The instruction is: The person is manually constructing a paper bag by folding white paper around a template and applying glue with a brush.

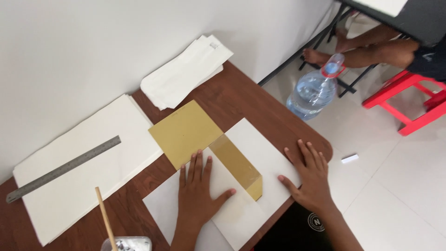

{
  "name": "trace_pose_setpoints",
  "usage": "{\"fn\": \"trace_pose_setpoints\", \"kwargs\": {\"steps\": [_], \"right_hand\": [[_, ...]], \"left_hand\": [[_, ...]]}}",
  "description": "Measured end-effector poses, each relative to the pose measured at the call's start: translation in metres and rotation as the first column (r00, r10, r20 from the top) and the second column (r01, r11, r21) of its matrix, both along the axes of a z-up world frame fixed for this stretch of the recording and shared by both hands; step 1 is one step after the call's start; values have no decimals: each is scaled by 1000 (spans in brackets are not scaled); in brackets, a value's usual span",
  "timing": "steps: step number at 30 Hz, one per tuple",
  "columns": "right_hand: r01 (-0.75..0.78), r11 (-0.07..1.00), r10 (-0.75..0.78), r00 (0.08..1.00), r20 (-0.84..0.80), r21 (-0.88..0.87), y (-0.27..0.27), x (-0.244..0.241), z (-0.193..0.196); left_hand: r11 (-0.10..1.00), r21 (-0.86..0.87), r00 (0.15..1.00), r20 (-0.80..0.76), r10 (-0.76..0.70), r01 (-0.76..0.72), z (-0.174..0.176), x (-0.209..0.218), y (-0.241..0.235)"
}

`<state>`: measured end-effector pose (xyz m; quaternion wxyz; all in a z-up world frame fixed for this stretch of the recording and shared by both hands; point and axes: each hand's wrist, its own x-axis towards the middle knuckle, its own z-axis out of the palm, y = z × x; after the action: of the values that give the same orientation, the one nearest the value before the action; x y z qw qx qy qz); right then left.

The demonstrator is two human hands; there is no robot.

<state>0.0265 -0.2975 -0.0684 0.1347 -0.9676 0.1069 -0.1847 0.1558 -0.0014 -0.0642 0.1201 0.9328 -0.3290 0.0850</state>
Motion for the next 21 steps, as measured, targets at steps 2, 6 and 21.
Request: {"fn": "trace_pose_setpoints", "kwargs": {"steps": [2,6,21], "right_hand": [[-8,1000,8,1000,17,-7,-2,-2,-1],[-8,998,10,999,-40,63,-1,-4,2],[-191,981,190,980,53,16,-10,-12,3]], "left_hand": [[1000,0,999,36,1,-1,-9,4,-1],[993,102,984,-158,78,-62,12,2,-6],[995,-93,997,-72,19,-25,-3,0,-8]]}}
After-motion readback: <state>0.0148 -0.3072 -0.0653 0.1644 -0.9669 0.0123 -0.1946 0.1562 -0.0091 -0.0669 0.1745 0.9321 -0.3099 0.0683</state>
